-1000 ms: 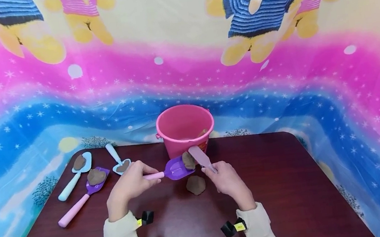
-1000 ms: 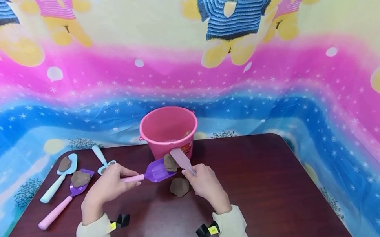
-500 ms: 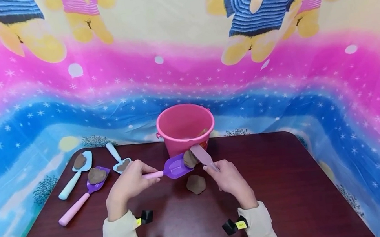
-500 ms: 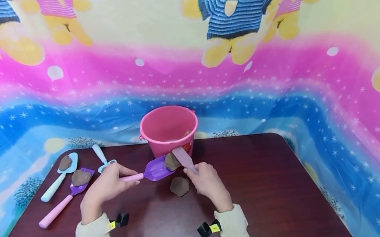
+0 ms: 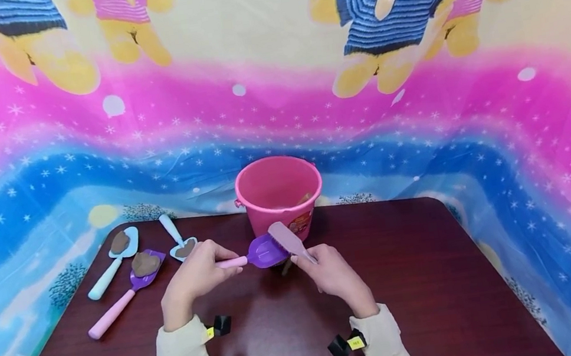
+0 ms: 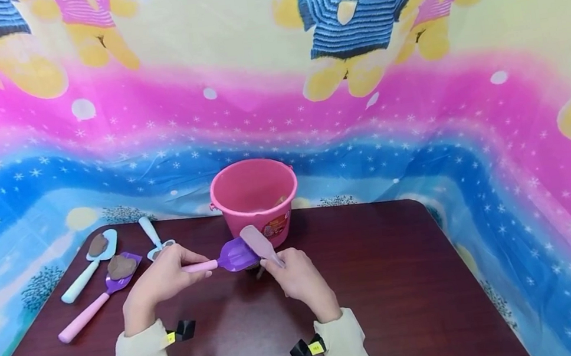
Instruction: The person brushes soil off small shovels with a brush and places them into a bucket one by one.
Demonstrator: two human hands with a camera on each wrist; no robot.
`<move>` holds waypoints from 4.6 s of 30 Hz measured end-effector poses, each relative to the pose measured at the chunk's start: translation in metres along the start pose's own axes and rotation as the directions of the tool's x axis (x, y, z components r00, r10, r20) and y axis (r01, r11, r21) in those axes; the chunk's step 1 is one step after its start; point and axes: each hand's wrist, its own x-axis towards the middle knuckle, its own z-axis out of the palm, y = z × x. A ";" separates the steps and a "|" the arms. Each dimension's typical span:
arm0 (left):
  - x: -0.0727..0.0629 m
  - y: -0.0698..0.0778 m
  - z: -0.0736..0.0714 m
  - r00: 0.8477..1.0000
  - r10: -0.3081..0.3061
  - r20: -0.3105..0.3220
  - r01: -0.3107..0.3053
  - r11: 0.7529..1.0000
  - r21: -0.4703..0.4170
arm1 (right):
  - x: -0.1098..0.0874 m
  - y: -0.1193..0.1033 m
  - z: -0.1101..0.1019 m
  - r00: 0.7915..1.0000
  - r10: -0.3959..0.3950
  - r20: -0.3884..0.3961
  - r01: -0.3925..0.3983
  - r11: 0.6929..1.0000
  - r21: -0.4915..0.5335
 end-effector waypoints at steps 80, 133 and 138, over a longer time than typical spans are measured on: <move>-0.001 0.002 -0.002 1.000 0.013 -0.007 -0.014 0.998 -0.067 | 0.000 0.007 -0.011 0.998 0.025 -0.061 -0.025 1.000 0.014; -0.003 0.008 -0.001 0.999 0.035 -0.015 -0.035 0.998 -0.048 | 0.005 0.012 0.000 0.999 -0.029 0.038 0.026 0.996 0.080; -0.004 0.007 -0.002 0.999 0.032 -0.007 -0.032 0.998 -0.052 | 0.004 0.013 -0.004 1.000 -0.010 0.025 0.008 0.997 0.079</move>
